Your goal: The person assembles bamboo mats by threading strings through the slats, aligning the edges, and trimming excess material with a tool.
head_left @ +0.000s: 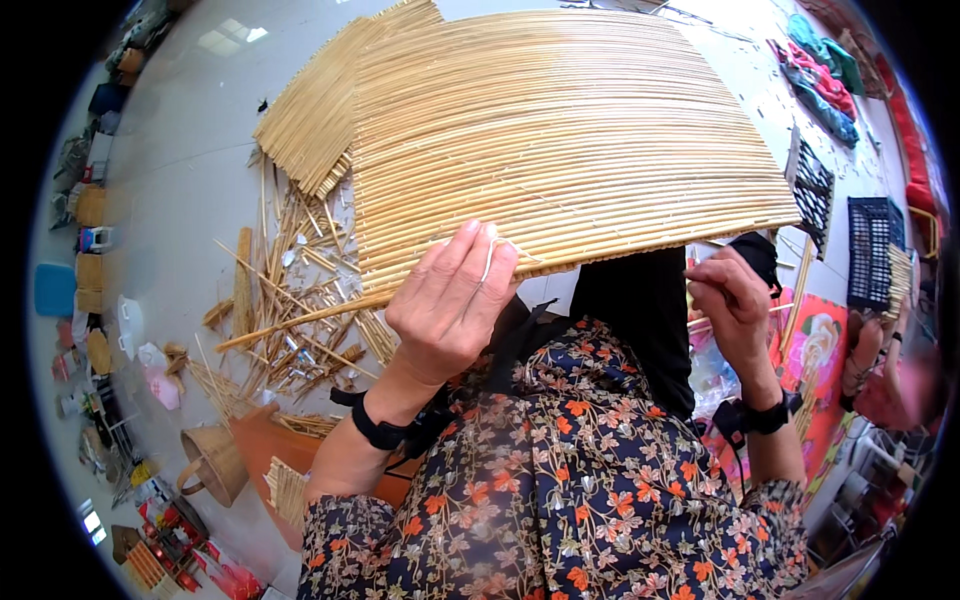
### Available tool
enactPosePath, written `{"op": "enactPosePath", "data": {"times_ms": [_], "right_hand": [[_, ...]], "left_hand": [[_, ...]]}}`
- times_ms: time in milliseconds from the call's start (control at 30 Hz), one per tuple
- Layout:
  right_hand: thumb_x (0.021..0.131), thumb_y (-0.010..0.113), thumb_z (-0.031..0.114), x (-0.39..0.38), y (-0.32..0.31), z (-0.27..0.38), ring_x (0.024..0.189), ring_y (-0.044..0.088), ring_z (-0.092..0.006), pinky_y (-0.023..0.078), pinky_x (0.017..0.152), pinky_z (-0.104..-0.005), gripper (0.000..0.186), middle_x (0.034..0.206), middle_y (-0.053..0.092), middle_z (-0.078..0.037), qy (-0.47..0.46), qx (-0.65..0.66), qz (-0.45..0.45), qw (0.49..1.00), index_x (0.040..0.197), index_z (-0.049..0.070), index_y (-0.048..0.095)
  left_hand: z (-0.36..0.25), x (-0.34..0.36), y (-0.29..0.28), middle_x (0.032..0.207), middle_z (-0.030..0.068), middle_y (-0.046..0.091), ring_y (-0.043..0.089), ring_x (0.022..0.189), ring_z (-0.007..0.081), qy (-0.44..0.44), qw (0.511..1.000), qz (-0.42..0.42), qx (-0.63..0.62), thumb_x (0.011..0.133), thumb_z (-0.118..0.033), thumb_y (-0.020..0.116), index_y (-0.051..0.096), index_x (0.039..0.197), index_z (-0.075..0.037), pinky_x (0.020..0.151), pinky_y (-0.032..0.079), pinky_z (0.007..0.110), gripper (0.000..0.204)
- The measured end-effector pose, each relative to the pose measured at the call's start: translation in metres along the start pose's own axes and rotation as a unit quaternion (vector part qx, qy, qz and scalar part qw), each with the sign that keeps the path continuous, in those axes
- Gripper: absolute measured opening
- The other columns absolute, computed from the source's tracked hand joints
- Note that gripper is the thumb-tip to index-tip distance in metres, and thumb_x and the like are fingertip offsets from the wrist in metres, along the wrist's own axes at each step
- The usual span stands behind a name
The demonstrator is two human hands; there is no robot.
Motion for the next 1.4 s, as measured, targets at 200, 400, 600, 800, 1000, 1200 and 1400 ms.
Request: {"op": "enactPosePath", "data": {"times_ms": [200,400,600,800,1000,1200,1400], "right_hand": [[0.084,0.071,0.006,0.082,0.101,0.135,0.076,0.066,-0.0225,0.055,0.059,-0.0344,0.021,0.101,0.062,-0.006,-0.323,-0.071,0.167,0.929,0.104,0.009,0.067],[0.084,0.07,0.006,0.101,0.135,0.131,0.081,0.068,-0.0329,0.056,0.066,-0.0418,0.023,0.099,0.059,-0.011,-0.295,-0.022,0.31,0.904,0.106,0.003,0.064],[0.085,0.07,0.006,0.109,0.146,0.131,0.082,0.065,-0.037,0.053,0.071,-0.0474,0.025,0.098,0.055,-0.014,-0.262,-0.033,0.411,0.872,0.106,-0.001,0.058],[0.093,0.067,0.011,0.113,0.14,0.118,0.079,0.065,-0.0285,0.053,0.07,-0.0395,0.017,0.092,0.059,-0.011,-0.194,0.056,0.417,0.886,0.103,0.002,0.057],[0.098,0.063,0.008,0.128,0.129,0.121,0.078,0.069,-0.0129,0.054,0.069,-0.0297,0.013,0.082,0.067,-0.005,-0.058,0.164,0.385,0.906,0.109,0.001,0.061],[0.1,0.066,0.01,0.16,0.136,0.164,0.069,0.069,-0.0124,0.058,0.067,-0.0274,0.015,0.079,0.069,-0.006,-0.041,0.311,0.376,0.872,0.104,-0.004,0.067],[0.1,0.066,0.017,0.208,0.121,0.214,0.075,0.073,-0.0195,0.063,0.076,-0.0315,0.025,0.086,0.072,-0.013,-0.101,0.455,0.3,0.833,0.102,-0.008,0.068]], "left_hand": [[0.006,0.002,0.001,0.109,0.016,0.076,0.075,0.105,0.0308,0.021,0.999,-0.012,-0.026,0.088,-0.01,0.074,0.076,0.107,-0.002,0.086,0.06,0.039,0.021],[0.014,-0.003,-0.002,0.09,0.0157,0.069,0.071,0.084,0.0352,-0.041,0.992,-0.037,-0.113,0.084,-0.006,0.079,0.071,0.099,0.002,0.075,0.057,0.041,0.019],[0.013,-0.005,-0.003,0.091,0.0105,0.071,0.071,0.088,0.0333,-0.045,0.991,-0.04,-0.122,0.075,-0.005,0.079,0.075,0.095,-0.002,0.077,0.059,0.039,0.02],[0.004,-0.004,-0.003,0.09,0.0082,0.072,0.073,0.087,0.0287,-0.026,0.996,-0.054,-0.064,0.078,-0.008,0.078,0.076,0.093,-0.005,0.077,0.06,0.038,0.016],[-0.001,-0.001,-0.001,0.095,0.0103,0.072,0.074,0.09,0.0271,0.008,0.999,-0.036,-0.014,0.087,-0.012,0.073,0.075,0.095,-0.005,0.081,0.061,0.04,0.011],[0.0,-0.006,0.001,0.096,0.0097,0.074,0.074,0.093,0.0262,0.023,1.0,-0.014,0.015,0.085,-0.013,0.071,0.076,0.103,-0.004,0.089,0.06,0.038,0.021],[0.0,-0.005,0.007,0.113,0.0123,0.076,0.073,0.111,0.0278,0.041,0.999,0.02,0.009,0.088,-0.019,0.079,0.075,0.112,-0.006,0.096,0.057,0.04,0.028]]}}
Point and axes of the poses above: each hand's wrist, its own x-axis towards the middle knuckle, its own y-axis out of the palm, z = x × y, the point moved 7 cm from there along x, towards the middle knuckle
